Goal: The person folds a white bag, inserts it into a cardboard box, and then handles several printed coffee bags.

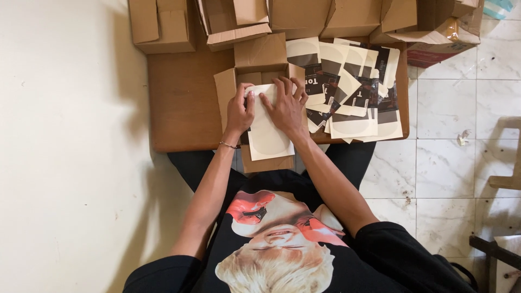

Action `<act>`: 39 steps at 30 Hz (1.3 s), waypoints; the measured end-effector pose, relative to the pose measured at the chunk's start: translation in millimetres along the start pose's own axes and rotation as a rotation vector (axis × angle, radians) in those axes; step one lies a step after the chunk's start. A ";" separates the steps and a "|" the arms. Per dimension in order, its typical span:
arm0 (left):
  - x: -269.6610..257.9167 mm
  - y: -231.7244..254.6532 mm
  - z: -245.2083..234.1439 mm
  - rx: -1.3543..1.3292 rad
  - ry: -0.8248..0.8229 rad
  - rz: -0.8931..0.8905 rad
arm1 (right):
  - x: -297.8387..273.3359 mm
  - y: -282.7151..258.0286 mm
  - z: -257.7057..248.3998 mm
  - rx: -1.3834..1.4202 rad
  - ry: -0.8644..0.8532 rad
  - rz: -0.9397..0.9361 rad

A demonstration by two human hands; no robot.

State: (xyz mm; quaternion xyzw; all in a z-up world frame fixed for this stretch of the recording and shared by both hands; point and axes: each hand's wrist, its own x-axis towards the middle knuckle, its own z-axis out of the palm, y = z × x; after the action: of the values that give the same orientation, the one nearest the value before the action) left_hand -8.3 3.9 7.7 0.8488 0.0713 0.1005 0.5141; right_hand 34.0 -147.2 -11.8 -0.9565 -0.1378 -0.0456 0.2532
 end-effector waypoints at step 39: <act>-0.6 3.1 -0.4 -0.021 -0.031 -0.033 | -0.2 -4.5 -13.8 0.065 -0.006 0.007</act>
State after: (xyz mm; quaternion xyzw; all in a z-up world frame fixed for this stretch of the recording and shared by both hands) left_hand -8.9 2.7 10.6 0.8436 0.0762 0.0796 0.5256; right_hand 32.2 -150.4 2.3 -0.9483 -0.1369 -0.0373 0.2837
